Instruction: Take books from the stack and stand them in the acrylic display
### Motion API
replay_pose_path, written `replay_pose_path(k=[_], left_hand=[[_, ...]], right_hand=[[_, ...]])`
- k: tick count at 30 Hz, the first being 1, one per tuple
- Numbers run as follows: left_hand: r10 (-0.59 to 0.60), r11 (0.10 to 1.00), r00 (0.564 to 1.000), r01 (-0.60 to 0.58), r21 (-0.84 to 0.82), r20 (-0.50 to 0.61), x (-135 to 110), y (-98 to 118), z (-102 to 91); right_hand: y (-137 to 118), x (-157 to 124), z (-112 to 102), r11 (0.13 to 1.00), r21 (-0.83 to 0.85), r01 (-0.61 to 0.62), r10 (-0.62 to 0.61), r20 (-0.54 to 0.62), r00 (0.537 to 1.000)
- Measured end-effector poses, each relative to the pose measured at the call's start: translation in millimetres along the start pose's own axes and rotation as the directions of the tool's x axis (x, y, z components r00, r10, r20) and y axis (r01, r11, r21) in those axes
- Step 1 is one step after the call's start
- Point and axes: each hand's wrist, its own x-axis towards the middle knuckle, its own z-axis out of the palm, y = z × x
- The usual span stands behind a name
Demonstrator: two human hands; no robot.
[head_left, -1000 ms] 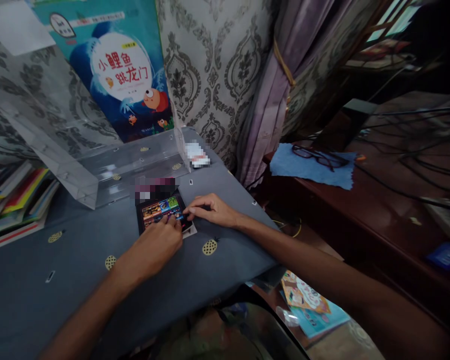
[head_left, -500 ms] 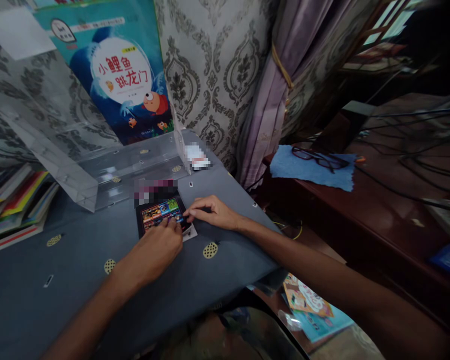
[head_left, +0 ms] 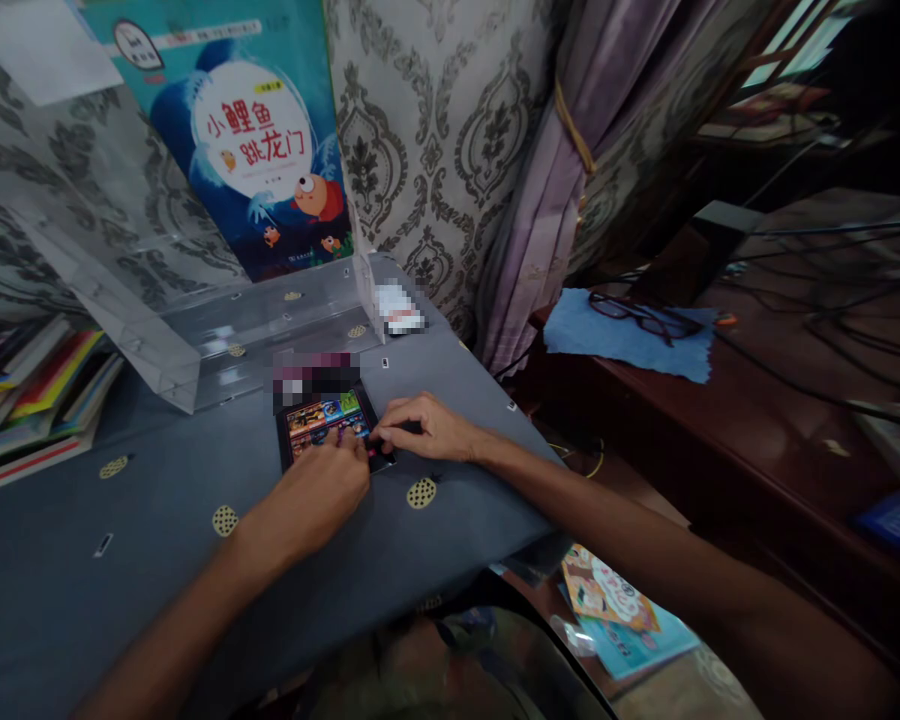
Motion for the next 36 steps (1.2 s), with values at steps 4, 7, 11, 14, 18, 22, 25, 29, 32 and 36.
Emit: replay_pose_path(k=[4, 7, 11, 14, 18, 22, 25, 29, 32, 36], left_hand=[[-0.021, 0.999, 0.999, 0.019, -0.04, -0.039, 0.4, 1.4, 2.2], [-0.02, 0.999, 0.998, 0.018, -0.037, -0.055, 1.5, 1.3, 1.5], [-0.031, 0.997, 0.996, 0.026, -0.067, -0.081, 4.2, -4.4, -2.5], [-0.032, 0.996, 0.994, 0.023, -0.085, -0.109, 6.6, -15.7, -3.2], [-0.081, 0.988, 0.981, 0.055, -0.147, -0.178, 11.0, -37.1, 3.1], [-0.142, 0.973, 0.966, 0.098, -0.207, -0.214, 17.7, -59.6, 18.2], [-0.18, 0.966, 0.946, 0.119, -0.228, -0.269, 22.2, -77.7, 34.6], [-0.266, 0.947, 0.906, 0.183, -0.263, -0.328, 24.4, -103.2, 55.5], [-0.308, 0.936, 0.872, 0.206, -0.286, -0.381, 24.7, -116.4, 65.6], [-0.343, 0.931, 0.826, 0.237, -0.278, -0.447, 27.7, -117.7, 72.3]], right_hand=[[0.1, -1.3, 1.3, 0.993, -0.083, 0.084, -0.084, 0.009, 0.996], [0.6, -2.0, 2.5, 0.986, -0.114, 0.124, -0.125, 0.003, 0.992], [0.9, -2.5, 6.4, 0.974, -0.155, 0.166, -0.17, -0.014, 0.985], [1.0, -0.7, 9.8, 0.959, -0.204, 0.195, -0.208, -0.046, 0.977], [4.4, 10.4, 12.1, 0.944, -0.275, 0.182, -0.202, -0.048, 0.978], [15.3, 34.2, 12.5, 0.917, -0.372, 0.143, -0.159, -0.012, 0.987], [27.3, 56.7, 12.4, 0.877, -0.471, 0.099, -0.12, -0.014, 0.993], [43.6, 81.7, 11.8, 0.823, -0.568, 0.007, -0.047, -0.056, 0.997], [52.6, 89.9, 11.2, 0.802, -0.597, -0.017, -0.048, -0.092, 0.995], [59.0, 90.1, 11.3, 0.804, -0.595, 0.004, -0.079, -0.099, 0.992]])
